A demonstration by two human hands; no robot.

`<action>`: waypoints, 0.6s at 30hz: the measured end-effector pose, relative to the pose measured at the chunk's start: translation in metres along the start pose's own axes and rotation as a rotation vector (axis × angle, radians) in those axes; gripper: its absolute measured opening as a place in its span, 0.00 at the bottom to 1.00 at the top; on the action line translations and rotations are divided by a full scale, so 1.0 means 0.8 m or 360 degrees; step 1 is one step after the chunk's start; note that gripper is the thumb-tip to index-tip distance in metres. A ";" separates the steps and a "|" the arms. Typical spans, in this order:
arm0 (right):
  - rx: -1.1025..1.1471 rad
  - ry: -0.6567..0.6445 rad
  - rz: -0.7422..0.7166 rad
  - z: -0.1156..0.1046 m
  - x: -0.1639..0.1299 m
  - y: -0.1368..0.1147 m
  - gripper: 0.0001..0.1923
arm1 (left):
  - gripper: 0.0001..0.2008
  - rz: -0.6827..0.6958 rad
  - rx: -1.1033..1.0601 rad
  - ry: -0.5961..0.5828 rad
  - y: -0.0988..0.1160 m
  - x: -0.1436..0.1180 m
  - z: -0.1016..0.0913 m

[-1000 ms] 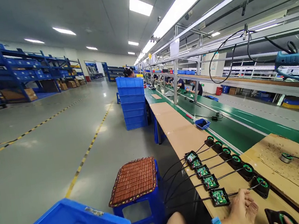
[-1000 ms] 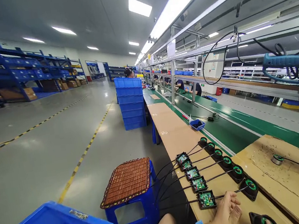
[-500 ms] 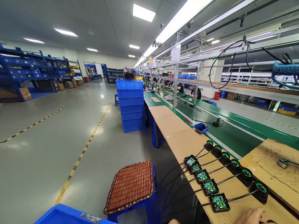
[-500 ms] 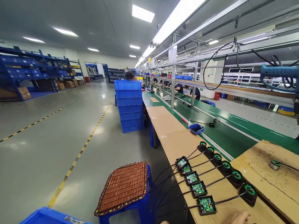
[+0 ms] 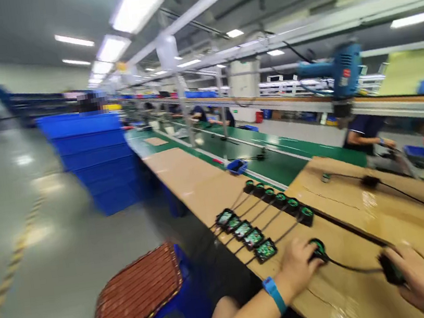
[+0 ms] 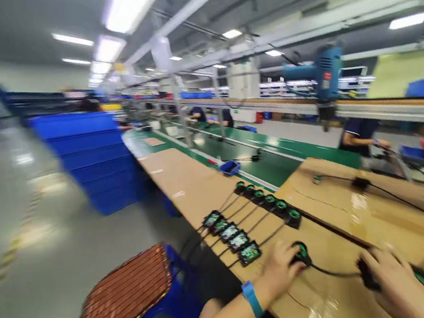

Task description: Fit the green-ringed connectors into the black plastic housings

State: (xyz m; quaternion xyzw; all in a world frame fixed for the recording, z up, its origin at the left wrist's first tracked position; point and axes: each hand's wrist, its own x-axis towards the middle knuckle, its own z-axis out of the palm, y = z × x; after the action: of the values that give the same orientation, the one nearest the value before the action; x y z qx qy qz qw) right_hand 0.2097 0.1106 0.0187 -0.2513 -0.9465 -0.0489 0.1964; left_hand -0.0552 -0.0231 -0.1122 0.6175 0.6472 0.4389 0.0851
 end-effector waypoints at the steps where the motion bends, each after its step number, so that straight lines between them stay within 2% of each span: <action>1: 0.0013 -0.0220 -0.0001 -0.021 -0.014 -0.007 0.22 | 0.20 -0.0016 -0.0005 0.0021 -0.002 0.000 0.003; 4: 0.0184 -0.0557 0.0220 -0.078 -0.037 -0.041 0.27 | 0.19 0.0038 -0.0086 -0.0023 -0.017 0.010 0.018; 7: 0.0351 -0.0808 0.0504 -0.098 -0.061 -0.070 0.25 | 0.18 0.0111 -0.0111 -0.0150 -0.026 0.030 0.039; 9: 0.0427 -0.0919 0.0675 -0.089 -0.086 -0.080 0.25 | 0.18 0.0162 -0.0118 -0.0239 -0.023 0.048 0.057; 11: 0.0439 -0.0955 0.0810 -0.069 -0.116 -0.084 0.27 | 0.18 0.0227 -0.0156 -0.0321 -0.013 0.068 0.080; 16: 0.0320 -0.0878 0.1042 -0.017 -0.171 -0.090 0.38 | 0.19 0.0363 -0.0312 -0.0480 0.033 0.118 0.151; 18: 0.0284 -0.0856 0.1115 -0.004 -0.181 -0.094 0.37 | 0.19 0.0387 -0.0346 -0.0560 0.054 0.133 0.175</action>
State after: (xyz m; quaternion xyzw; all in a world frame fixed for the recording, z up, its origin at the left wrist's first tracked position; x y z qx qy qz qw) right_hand 0.2890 -0.0217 -0.0351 -0.5426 -0.8222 0.1693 -0.0310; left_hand 0.0442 0.1282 -0.1214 0.7450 0.4922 0.3987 0.2092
